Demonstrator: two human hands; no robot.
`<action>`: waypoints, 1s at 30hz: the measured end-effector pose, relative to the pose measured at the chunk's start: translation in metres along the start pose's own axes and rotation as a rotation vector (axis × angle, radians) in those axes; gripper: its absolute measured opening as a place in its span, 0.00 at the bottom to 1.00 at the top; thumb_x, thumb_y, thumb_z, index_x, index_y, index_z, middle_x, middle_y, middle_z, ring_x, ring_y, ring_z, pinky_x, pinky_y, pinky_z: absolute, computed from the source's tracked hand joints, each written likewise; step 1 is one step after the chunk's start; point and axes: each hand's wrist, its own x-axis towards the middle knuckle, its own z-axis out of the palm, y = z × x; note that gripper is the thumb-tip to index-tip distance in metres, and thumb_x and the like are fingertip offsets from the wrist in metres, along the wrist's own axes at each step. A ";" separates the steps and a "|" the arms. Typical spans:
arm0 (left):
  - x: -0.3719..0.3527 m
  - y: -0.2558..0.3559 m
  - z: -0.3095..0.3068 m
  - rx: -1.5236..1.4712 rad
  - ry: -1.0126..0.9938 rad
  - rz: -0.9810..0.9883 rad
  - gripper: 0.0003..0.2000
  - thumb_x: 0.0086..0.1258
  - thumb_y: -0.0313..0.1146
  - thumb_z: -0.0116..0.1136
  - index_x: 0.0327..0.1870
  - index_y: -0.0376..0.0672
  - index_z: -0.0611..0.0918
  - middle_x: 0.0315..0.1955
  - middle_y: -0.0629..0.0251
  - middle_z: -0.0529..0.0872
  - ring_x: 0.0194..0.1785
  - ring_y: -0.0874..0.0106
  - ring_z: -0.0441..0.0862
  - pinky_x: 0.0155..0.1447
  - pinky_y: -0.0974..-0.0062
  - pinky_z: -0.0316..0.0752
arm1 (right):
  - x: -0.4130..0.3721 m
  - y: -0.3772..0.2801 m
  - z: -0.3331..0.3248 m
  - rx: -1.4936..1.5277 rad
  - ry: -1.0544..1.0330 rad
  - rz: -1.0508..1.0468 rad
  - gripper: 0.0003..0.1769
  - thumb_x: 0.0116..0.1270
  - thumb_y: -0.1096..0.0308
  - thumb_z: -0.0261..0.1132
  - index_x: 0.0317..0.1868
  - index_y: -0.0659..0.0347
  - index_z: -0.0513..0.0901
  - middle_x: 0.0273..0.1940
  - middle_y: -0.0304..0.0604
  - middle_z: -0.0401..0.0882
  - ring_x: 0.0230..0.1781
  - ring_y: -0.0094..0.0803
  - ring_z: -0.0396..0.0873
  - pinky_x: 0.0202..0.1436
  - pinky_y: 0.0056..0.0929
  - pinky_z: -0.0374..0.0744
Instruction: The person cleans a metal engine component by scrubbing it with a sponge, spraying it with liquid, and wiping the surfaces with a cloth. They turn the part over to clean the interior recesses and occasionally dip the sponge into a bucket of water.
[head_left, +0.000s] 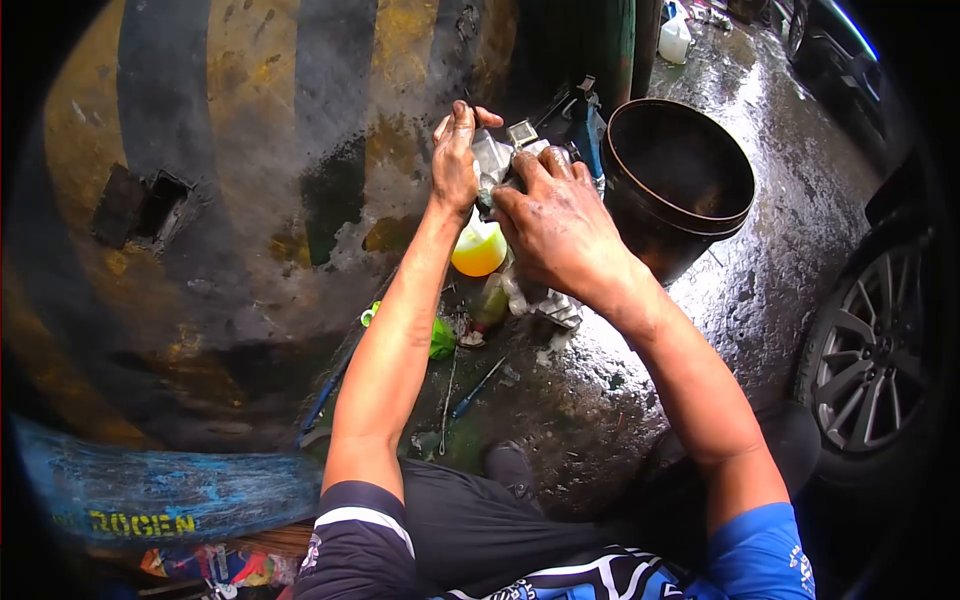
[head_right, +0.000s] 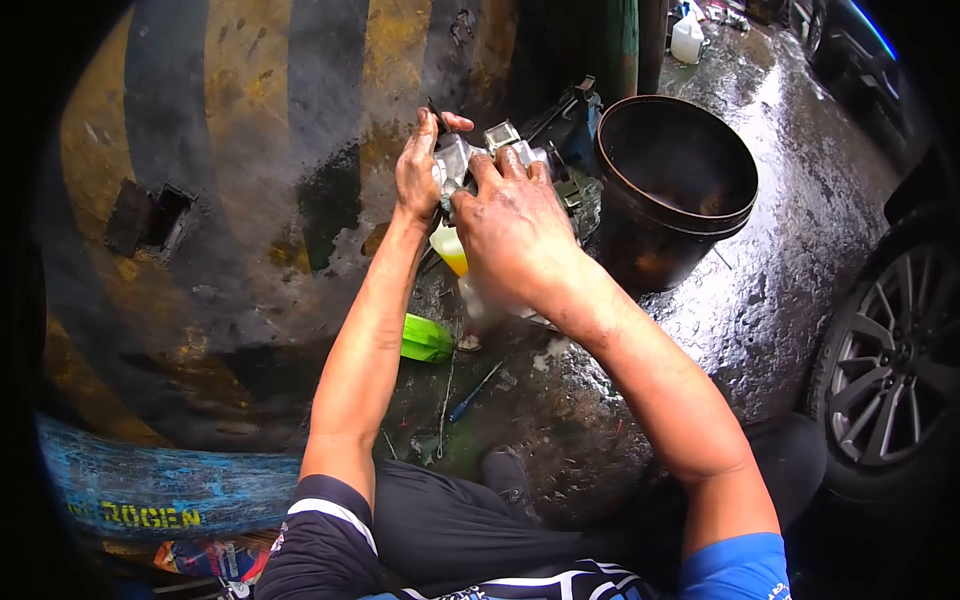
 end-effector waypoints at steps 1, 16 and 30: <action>0.001 0.000 0.000 -0.017 -0.016 -0.003 0.32 0.85 0.55 0.31 0.38 0.37 0.84 0.41 0.60 0.82 0.50 0.69 0.77 0.62 0.70 0.69 | -0.001 -0.002 0.003 -0.053 0.047 -0.022 0.10 0.69 0.64 0.62 0.37 0.62 0.84 0.47 0.53 0.77 0.54 0.51 0.74 0.52 0.51 0.74; -0.005 0.020 -0.007 -0.520 -0.290 -0.192 0.34 0.83 0.62 0.26 0.45 0.38 0.79 0.46 0.60 0.82 0.54 0.70 0.77 0.66 0.70 0.69 | 0.017 0.007 0.013 0.385 0.380 0.309 0.13 0.71 0.66 0.63 0.44 0.69 0.84 0.44 0.60 0.78 0.47 0.54 0.78 0.55 0.47 0.77; -0.003 0.024 -0.002 -0.410 -0.225 -0.203 0.35 0.79 0.67 0.31 0.46 0.40 0.79 0.44 0.60 0.82 0.50 0.71 0.79 0.61 0.73 0.73 | 0.019 0.029 0.009 0.342 0.126 -0.048 0.04 0.63 0.71 0.67 0.35 0.60 0.87 0.38 0.48 0.83 0.45 0.49 0.82 0.53 0.43 0.80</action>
